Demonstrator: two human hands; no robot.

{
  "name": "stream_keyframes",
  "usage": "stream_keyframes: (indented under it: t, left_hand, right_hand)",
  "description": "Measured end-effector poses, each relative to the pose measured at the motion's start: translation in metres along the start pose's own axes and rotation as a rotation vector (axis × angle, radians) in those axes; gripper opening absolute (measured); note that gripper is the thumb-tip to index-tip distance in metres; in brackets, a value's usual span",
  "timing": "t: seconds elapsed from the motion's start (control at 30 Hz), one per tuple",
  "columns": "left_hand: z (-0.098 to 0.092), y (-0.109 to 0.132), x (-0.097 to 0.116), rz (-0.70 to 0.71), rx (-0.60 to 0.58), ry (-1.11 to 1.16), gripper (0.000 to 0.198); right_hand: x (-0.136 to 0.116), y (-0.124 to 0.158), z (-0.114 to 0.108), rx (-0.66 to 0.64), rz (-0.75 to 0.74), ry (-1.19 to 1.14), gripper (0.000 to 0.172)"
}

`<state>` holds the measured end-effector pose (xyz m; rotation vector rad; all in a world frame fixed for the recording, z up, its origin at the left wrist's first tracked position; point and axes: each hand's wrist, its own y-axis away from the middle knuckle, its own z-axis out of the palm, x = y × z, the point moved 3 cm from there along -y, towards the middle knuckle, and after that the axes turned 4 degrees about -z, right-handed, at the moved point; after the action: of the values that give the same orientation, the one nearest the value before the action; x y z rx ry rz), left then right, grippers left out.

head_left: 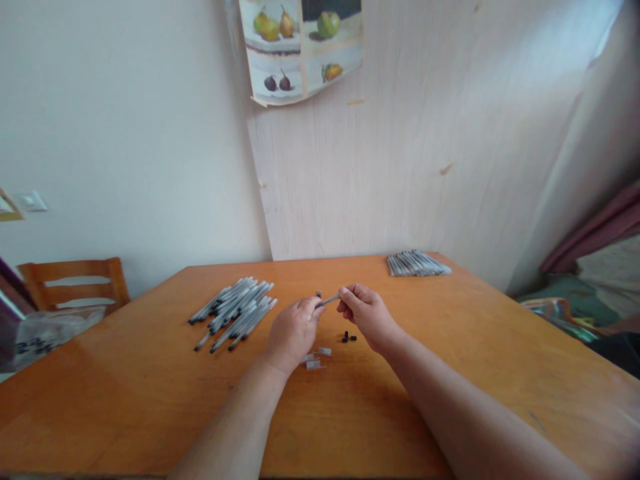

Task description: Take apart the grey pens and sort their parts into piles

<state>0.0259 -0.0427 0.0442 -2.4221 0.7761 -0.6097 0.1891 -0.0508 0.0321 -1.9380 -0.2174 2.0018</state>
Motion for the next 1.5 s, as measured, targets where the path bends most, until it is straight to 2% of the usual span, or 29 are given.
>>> stream_keyframes:
  t: [0.7, 0.87, 1.17, 1.5]
  left_hand:
    - [-0.001, -0.001, -0.008, -0.205, -0.264, 0.521, 0.028]
    - [0.000, -0.001, -0.012, -0.229, -0.310, 0.595, 0.031]
    - [-0.008, 0.000, -0.008, -0.297, -0.401, 0.667, 0.035]
    - [-0.007, 0.003, -0.012, -0.356, -0.459, 0.779, 0.036]
  right_hand:
    - [-0.002, 0.000, 0.000, -0.090, -0.003, 0.032, 0.035]
    - [-0.004, 0.001, 0.001, -0.118, -0.006, 0.047, 0.035]
    - [-0.006, 0.004, 0.002, -0.166, -0.021, 0.070, 0.034]
    - [-0.009, 0.005, 0.003, -0.190, -0.039, 0.044, 0.034]
